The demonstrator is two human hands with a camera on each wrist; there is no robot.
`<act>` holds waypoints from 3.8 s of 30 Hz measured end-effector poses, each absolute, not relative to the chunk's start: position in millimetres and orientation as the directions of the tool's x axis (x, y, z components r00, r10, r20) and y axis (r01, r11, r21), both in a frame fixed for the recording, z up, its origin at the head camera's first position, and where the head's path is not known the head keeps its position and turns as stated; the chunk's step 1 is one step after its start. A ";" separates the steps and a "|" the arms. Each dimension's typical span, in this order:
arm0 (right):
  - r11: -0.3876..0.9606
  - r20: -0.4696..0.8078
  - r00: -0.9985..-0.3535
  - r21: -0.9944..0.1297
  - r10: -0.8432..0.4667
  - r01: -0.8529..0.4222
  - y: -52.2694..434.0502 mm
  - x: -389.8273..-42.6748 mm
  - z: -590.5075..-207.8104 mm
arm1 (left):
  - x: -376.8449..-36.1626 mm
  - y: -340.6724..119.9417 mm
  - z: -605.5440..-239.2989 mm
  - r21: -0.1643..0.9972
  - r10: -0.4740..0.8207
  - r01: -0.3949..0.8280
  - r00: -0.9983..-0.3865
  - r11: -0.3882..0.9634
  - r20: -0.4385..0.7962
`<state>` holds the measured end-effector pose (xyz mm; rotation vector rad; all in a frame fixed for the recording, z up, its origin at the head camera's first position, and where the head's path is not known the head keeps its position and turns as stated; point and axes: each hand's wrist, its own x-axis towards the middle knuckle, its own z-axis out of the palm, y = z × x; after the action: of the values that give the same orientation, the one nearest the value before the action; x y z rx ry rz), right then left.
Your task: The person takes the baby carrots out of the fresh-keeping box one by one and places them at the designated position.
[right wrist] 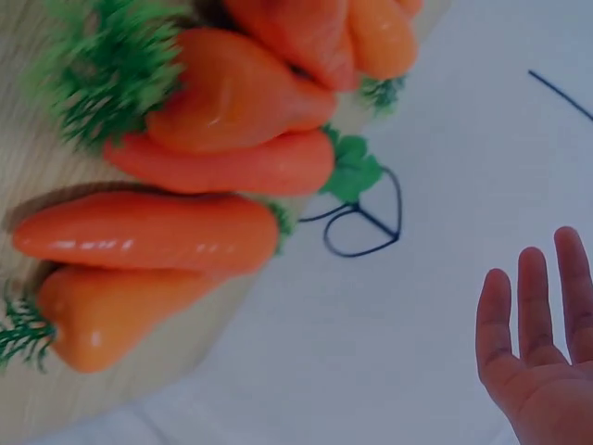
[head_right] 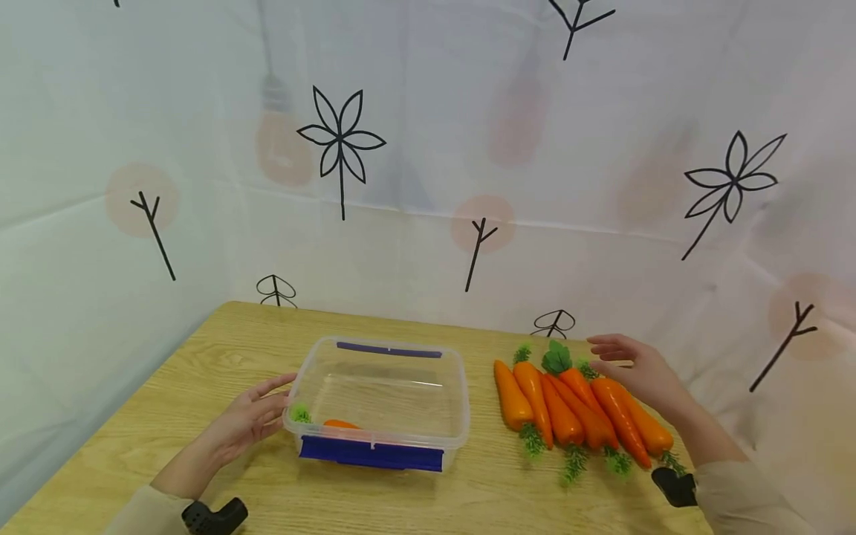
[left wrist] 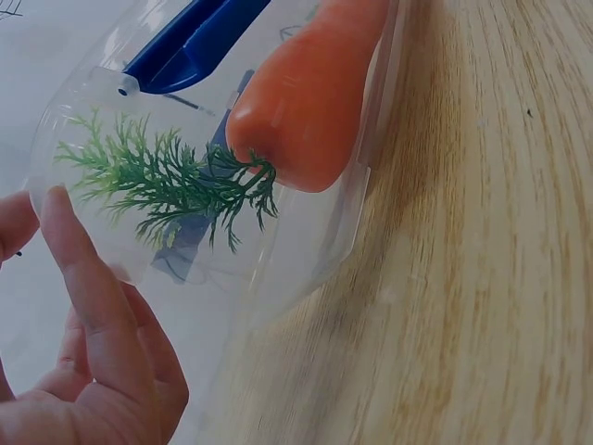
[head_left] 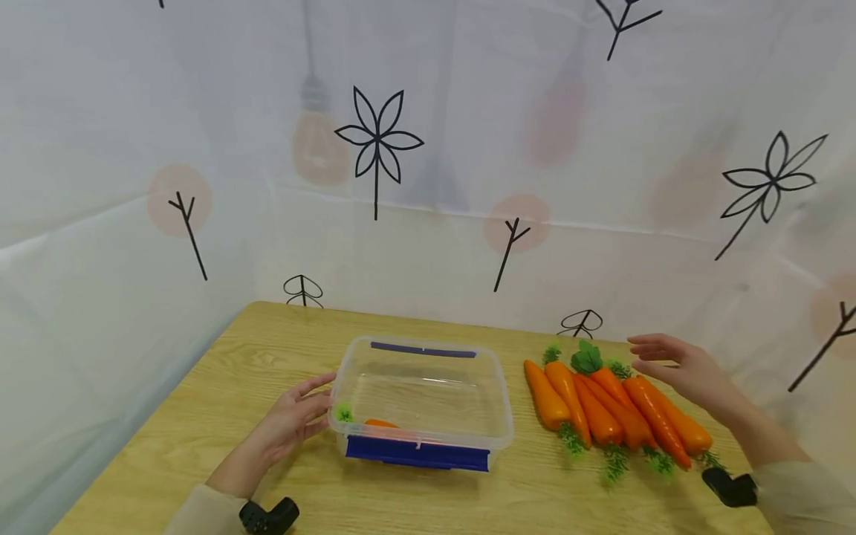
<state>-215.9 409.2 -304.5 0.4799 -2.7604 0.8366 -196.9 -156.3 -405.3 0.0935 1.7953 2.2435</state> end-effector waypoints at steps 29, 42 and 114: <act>0.527 0.273 -0.841 -0.678 -0.466 -0.512 287.8 -231.5 -279.8 | -196.7 -156.9 -401.4 0.959 0.253 -0.193 -0.958 -0.207 -0.138; 0.485 0.260 -0.789 -0.668 -0.557 -0.563 243.3 -245.2 -286.1 | -200.1 -156.0 -400.3 0.971 0.213 -0.180 -0.966 -0.158 -0.144; 0.678 -0.435 -0.545 -0.621 -0.716 -0.394 89.8 -292.4 -356.6 | -203.7 -157.6 -402.0 0.971 0.207 -0.177 -0.968 -0.159 -0.143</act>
<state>-292.4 89.8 -356.6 1.3441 -3.4787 0.9531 -203.7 -157.6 -402.0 0.0343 1.8519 2.2158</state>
